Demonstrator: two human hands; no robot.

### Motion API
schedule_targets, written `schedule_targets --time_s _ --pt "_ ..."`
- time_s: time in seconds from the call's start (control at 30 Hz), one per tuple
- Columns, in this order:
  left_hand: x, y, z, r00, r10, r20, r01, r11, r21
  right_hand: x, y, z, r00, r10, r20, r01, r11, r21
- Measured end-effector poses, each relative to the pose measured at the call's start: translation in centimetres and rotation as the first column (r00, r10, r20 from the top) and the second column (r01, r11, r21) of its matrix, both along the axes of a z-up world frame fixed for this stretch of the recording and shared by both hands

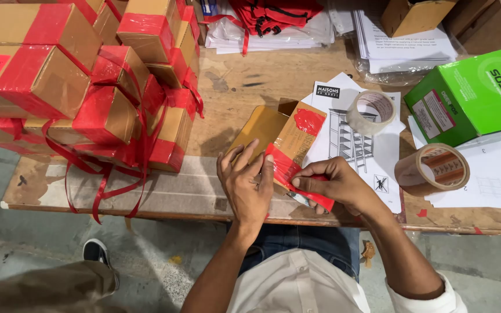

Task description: The person wraps red tape around a small cardboard box on the workbench, then opens a green product box and takes out black screws and brackets. They count the hardware pieces in their hand and place them into a small plastic bag on the bench.

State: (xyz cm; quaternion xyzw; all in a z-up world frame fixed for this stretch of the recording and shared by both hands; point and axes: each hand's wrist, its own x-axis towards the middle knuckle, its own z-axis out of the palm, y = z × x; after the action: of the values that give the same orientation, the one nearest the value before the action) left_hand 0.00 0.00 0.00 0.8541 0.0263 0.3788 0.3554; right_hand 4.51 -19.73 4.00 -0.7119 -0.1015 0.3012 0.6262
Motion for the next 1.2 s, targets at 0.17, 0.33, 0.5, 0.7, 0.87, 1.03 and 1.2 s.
schedule_targets --time_s 0.17,0.33,0.5,0.7,0.87,1.03,1.2 --pt "0.4 0.1 -0.9 0.998 0.024 -0.057 -0.028 0.997 -0.066 0.4 -0.1 -0.2 0.999 0.021 -0.029 -0.020 0.999 0.035" --pt "0.7 0.8 -1.4 0.990 0.010 -0.144 -0.022 0.996 -0.085 0.5 0.1 -0.2 0.999 0.031 -0.009 -0.031 0.999 0.023" --pt "0.2 1.4 1.9 0.995 0.095 0.036 -0.094 0.995 -0.020 0.4 0.3 0.4 1.000 0.021 -0.005 -0.021 1.000 -0.012" --pt "-0.5 0.0 2.4 0.993 -0.109 0.050 0.099 0.981 0.168 0.5 -0.2 -0.3 0.999 0.039 -0.020 -0.038 0.997 0.066" --pt "0.6 0.4 1.9 0.995 -0.093 -0.040 0.095 0.994 0.049 0.4 -0.1 -0.2 0.999 0.036 0.006 -0.036 0.996 0.081" --pt "1.6 1.1 1.1 0.979 -0.116 -0.167 0.127 0.990 0.054 0.4 0.4 -0.5 0.998 0.055 -0.006 -0.055 0.997 0.063" --pt "2.4 0.8 1.4 0.940 -0.170 -0.296 0.194 0.980 0.051 0.1 0.2 -0.9 0.999 0.034 0.013 -0.036 0.992 0.120"
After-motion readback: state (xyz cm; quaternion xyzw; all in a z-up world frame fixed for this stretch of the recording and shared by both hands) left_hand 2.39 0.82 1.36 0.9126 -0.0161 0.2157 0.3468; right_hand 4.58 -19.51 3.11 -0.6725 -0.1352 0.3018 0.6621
